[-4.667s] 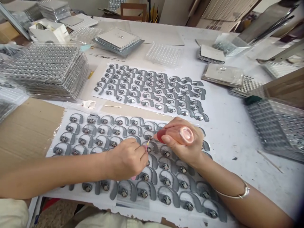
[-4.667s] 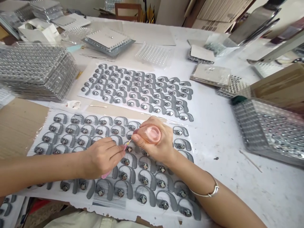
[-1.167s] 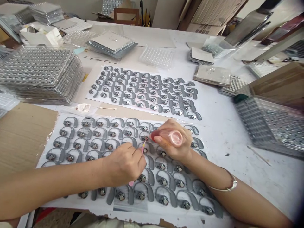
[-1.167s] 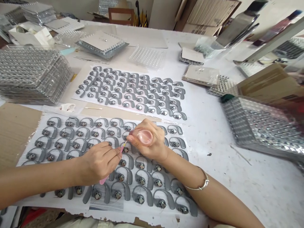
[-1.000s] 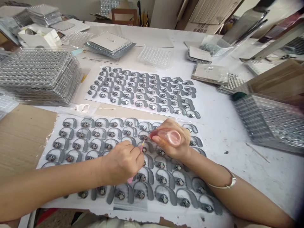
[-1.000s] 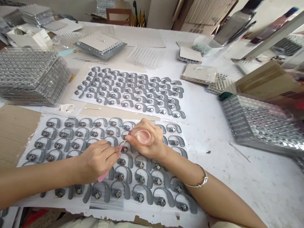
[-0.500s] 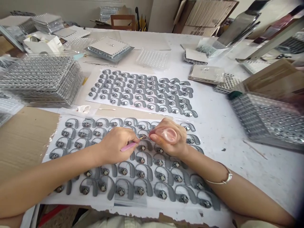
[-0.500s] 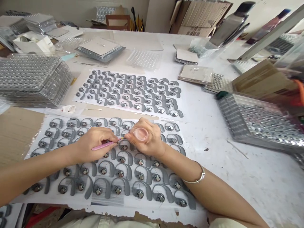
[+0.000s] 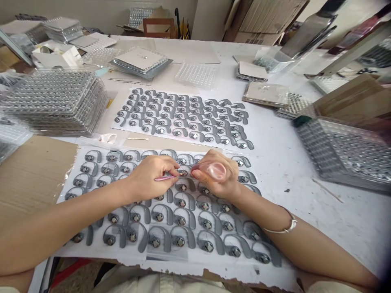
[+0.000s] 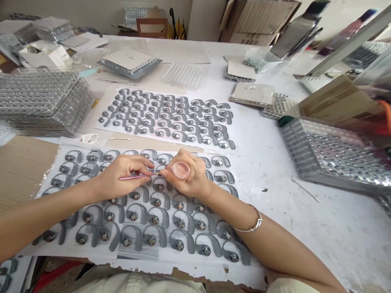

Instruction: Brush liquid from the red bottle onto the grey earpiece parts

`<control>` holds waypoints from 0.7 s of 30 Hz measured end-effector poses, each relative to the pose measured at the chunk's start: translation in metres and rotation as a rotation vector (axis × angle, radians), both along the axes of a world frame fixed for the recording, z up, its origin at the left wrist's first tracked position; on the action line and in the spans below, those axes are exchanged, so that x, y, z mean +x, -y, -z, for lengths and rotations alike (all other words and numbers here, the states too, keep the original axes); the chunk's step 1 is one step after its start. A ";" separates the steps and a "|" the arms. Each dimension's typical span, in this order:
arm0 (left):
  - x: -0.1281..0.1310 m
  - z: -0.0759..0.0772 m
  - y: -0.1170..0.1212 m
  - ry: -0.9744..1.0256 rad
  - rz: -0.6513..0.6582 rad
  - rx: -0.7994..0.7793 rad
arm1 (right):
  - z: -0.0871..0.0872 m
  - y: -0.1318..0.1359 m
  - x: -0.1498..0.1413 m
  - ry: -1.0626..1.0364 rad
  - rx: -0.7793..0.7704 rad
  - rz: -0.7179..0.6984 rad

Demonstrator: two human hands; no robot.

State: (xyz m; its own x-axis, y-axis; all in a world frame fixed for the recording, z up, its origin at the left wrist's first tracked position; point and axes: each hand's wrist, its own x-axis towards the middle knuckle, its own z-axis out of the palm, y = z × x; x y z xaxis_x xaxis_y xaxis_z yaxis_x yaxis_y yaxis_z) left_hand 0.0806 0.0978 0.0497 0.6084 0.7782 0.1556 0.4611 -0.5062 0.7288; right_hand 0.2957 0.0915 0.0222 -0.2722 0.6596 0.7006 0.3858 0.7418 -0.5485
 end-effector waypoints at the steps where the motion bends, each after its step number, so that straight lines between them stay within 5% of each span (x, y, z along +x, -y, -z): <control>1: 0.000 -0.001 0.000 -0.007 -0.001 -0.001 | 0.000 0.000 0.000 -0.001 -0.003 0.003; 21: -0.001 0.000 -0.005 0.009 -0.029 -0.048 | 0.005 0.000 0.002 -0.024 0.016 0.006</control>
